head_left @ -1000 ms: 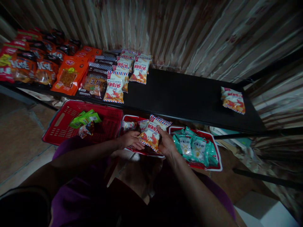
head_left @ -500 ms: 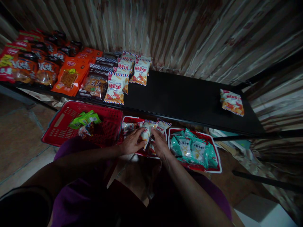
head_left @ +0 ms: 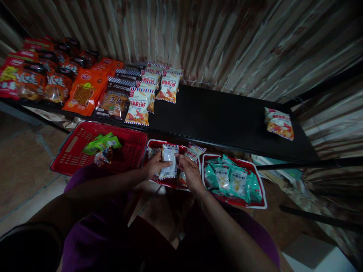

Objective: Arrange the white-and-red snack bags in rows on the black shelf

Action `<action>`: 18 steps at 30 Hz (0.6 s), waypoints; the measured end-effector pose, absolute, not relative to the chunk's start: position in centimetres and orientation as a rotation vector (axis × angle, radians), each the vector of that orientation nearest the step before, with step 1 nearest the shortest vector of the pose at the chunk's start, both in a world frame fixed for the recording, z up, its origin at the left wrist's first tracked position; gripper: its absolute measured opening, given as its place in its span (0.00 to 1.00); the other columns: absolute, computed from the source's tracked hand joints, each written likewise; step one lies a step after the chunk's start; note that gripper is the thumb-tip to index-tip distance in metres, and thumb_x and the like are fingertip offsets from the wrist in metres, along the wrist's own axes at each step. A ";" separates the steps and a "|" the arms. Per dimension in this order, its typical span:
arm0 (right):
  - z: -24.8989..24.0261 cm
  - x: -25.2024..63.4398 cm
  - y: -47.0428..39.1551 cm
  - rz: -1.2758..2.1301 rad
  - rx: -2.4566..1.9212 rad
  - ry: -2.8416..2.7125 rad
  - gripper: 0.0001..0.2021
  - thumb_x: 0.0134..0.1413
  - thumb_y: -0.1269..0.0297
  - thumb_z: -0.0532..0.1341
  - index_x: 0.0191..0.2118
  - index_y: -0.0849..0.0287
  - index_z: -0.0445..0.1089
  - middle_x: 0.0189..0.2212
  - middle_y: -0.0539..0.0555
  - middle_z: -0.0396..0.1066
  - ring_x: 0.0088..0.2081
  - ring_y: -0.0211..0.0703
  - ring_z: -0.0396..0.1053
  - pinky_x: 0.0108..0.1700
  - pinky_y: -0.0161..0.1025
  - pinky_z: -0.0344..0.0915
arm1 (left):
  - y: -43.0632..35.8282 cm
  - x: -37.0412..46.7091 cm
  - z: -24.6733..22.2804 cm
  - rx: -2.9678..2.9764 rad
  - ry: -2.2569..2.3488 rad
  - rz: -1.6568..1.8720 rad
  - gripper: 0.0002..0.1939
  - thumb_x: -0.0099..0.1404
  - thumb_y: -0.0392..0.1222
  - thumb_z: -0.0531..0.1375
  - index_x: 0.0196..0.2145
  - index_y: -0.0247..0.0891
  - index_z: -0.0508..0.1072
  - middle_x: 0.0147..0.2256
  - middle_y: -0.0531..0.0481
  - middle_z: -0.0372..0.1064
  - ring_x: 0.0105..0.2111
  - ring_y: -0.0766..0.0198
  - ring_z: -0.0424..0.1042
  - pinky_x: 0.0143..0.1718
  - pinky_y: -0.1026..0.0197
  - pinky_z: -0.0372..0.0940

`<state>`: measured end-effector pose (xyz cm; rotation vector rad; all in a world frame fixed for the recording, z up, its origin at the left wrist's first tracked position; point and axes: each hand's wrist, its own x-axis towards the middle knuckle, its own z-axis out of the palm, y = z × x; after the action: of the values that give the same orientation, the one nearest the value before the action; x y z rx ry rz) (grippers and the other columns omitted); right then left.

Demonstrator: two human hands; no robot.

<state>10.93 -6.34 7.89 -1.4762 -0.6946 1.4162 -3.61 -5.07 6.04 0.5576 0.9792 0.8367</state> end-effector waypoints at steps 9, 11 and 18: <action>8.2 11.8 -5.1 1.311 -1.417 -0.470 0.14 0.32 0.57 0.71 0.29 0.55 0.72 0.25 0.45 0.73 0.27 0.34 0.68 0.34 0.32 0.64 | -4.7 -3.8 5.8 0.402 0.879 0.707 0.26 0.43 0.28 0.63 0.43 0.35 0.68 0.33 0.46 0.74 0.32 0.56 0.74 0.38 0.52 0.68; 8.5 11.9 -5.0 1.409 -1.379 -0.455 0.13 0.33 0.57 0.70 0.27 0.56 0.72 0.24 0.45 0.74 0.26 0.35 0.68 0.33 0.33 0.65 | -4.8 -3.8 5.9 0.403 0.863 0.691 0.26 0.43 0.27 0.62 0.43 0.36 0.67 0.34 0.46 0.74 0.32 0.56 0.74 0.38 0.53 0.68; 8.6 12.1 -4.9 1.361 -1.435 -0.301 0.10 0.32 0.63 0.71 0.23 0.58 0.72 0.22 0.47 0.74 0.23 0.35 0.68 0.28 0.32 0.65 | -5.0 -3.8 5.4 0.446 0.831 0.644 0.29 0.43 0.28 0.63 0.46 0.37 0.67 0.36 0.45 0.74 0.34 0.56 0.74 0.38 0.54 0.66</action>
<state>12.06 -4.93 8.63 -1.4351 -0.3014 1.3607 -3.85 -5.00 5.38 0.4459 0.8312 0.6436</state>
